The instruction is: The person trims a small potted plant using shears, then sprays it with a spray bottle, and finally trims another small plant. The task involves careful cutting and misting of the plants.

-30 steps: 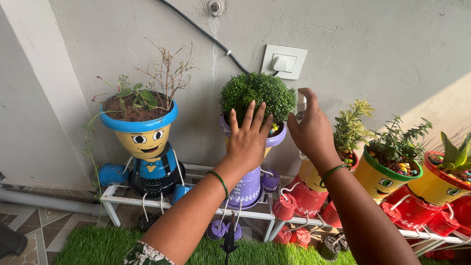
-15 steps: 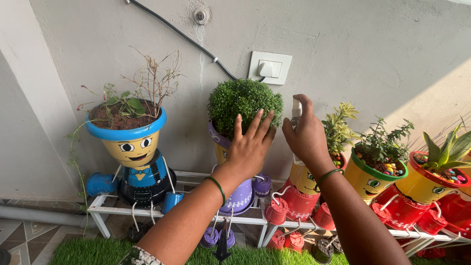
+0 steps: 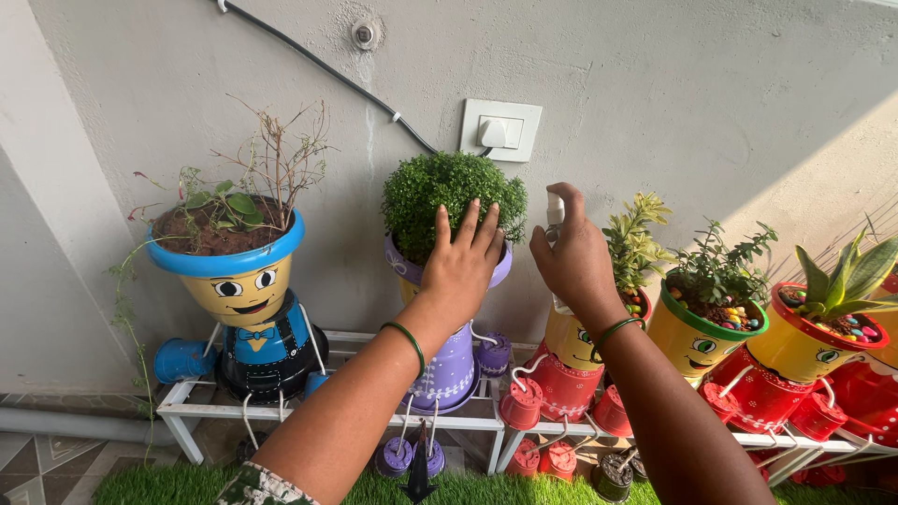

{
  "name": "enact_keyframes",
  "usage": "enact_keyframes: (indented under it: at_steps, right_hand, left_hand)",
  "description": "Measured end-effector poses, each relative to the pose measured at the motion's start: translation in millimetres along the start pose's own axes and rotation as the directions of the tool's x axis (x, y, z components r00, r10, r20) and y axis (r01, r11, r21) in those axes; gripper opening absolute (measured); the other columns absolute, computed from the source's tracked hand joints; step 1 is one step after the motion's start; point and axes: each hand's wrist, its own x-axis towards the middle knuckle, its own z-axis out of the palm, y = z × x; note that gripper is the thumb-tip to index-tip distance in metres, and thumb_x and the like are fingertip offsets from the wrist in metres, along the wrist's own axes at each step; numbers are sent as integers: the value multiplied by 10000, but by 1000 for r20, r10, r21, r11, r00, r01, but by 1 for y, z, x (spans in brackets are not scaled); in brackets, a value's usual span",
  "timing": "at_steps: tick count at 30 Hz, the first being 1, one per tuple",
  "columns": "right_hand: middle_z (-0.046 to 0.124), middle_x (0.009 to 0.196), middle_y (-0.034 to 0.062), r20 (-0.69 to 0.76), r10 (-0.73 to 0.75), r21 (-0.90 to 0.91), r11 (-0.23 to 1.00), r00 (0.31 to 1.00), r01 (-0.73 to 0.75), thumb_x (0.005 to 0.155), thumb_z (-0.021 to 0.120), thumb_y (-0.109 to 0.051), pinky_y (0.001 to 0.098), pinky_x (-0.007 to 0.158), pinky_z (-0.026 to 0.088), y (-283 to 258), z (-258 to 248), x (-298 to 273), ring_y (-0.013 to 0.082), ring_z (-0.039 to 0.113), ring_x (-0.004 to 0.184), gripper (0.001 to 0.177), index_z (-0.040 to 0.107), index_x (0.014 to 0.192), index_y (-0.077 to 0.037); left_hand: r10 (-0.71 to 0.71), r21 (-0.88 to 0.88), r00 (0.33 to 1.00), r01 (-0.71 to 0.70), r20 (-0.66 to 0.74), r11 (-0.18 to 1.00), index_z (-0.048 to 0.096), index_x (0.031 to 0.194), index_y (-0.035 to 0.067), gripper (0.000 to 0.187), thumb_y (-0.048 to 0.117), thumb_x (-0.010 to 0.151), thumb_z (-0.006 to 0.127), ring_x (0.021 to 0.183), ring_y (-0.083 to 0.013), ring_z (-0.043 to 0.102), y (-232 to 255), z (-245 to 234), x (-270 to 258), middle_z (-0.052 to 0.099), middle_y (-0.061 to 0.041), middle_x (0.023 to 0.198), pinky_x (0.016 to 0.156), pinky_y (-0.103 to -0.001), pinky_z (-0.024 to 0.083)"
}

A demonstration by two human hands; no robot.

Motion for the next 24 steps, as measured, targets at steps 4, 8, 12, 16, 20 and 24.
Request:
enact_keyframes:
  at_steps: [4,8,12,16,20,24]
  right_hand:
    - [721,819,224,-71,-57,61,996,996,62,907,680,-135,480,689,573,-1,5,3,393,740,781,612,364,1429,-86]
    - [722,823,227,-57,-17,70,997,998,21,912,673,-128,487,691,569,-3,6,4,399,737,777,614,357,1436,-79]
    - [717,833,231,-52,-11,61,998,999,15,901,662,-113,490,691,565,-5,5,6,402,733,780,616,356,1433,-70]
    - [716,808,226,-34,28,52,998,999,-26,914,656,-124,489,681,562,-11,4,8,407,731,764,603,361,1439,-74]
    - [713,791,220,-42,15,88,996,999,-12,905,660,-123,474,667,570,-16,1,8,393,739,756,624,360,1450,-79]
    - [717,793,210,-60,-46,91,995,997,51,897,668,-121,471,668,571,-17,0,11,383,746,764,618,370,1438,-92]
  left_hand:
    - [-19,-17,1000,18,-23,1000,480,1494,60,635,287,907,570,1497,-393,274,-1,0,-2,295,-174,1637,1131,-709,210]
    - [-19,-36,999,18,-33,999,481,1489,39,656,274,888,603,1499,-388,279,1,-3,-5,309,-177,1629,1132,-710,215]
    - [14,-183,1000,-12,10,983,476,1490,68,716,216,819,679,1504,-385,253,2,-9,-6,291,-180,1619,1137,-720,200]
    - [-149,-410,973,64,-178,910,442,1520,108,739,232,844,714,1529,-380,245,1,-15,-3,255,-183,1656,1161,-701,208]
    - [-330,-513,942,252,-65,821,365,1539,117,876,330,784,755,1498,-426,200,-13,-24,15,204,-209,1628,1121,-709,185]
    - [-364,-596,923,364,126,715,370,1526,145,891,382,773,782,1479,-436,202,-20,-31,23,218,-189,1607,1115,-703,193]
